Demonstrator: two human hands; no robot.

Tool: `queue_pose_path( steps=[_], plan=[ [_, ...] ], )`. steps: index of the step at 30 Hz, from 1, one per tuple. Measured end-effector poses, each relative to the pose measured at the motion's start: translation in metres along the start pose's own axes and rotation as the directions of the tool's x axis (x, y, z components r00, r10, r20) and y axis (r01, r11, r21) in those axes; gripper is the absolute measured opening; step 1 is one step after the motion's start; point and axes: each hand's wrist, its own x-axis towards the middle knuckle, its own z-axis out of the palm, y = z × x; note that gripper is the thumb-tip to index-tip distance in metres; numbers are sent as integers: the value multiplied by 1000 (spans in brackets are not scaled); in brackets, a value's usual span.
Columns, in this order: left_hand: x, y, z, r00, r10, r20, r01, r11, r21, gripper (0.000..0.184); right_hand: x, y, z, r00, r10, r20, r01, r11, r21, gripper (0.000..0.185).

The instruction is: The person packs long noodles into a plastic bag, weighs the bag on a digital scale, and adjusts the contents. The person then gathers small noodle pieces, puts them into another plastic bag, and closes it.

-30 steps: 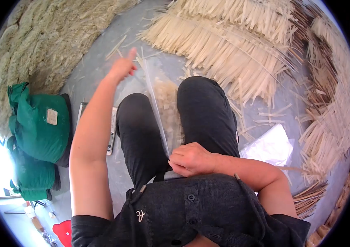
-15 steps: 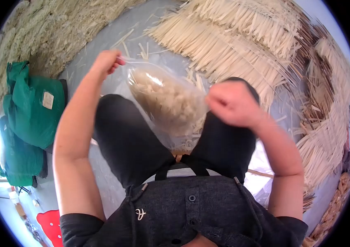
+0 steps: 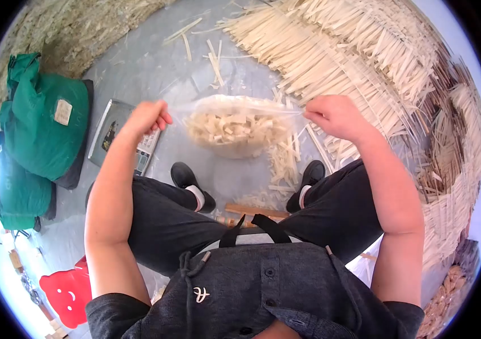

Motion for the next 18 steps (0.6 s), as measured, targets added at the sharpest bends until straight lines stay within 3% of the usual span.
queue_pose_path(
  steps=[1,3,4,5,6,8,9,11,15,17,18],
  plan=[
    [-2,3,-5,1000,-6,3,6,1000,-11,33,1,-5,-8,999,47,5,-46,999,-28,23],
    [-9,18,-21,908,234,-347,-102,928,358,28,8,-8,-12,996,88,0,-88,994,-64,23],
    [-15,23,-17,908,233,-348,-102,929,356,28,8,-7,-8,992,123,20,-122,991,-52,21],
    [-26,28,-1,848,422,-321,-294,878,377,26,7,-6,-5,986,162,42,-160,986,-39,20],
    [-32,33,17,751,594,-289,-475,789,389,27,8,-8,-2,985,166,48,-164,985,-42,20],
    [-30,41,48,344,935,-81,-705,315,635,36,14,-17,3,994,51,-99,-68,982,-178,12],
    [-26,45,60,346,934,-86,-710,320,627,36,17,-24,3,995,54,-89,-70,980,-184,12],
    [-19,46,78,434,901,9,-742,352,570,38,27,-46,5,971,-41,-235,6,989,-146,23],
    [-4,43,92,471,880,68,-739,351,575,34,58,-71,30,973,5,-232,-18,998,-53,31],
    [-5,48,95,638,769,-42,-660,575,484,27,75,-77,46,955,-43,-294,29,998,-52,31],
    [-1,49,96,634,773,-37,-665,569,483,27,81,-78,53,955,-36,-296,21,998,-54,31]
  ],
)
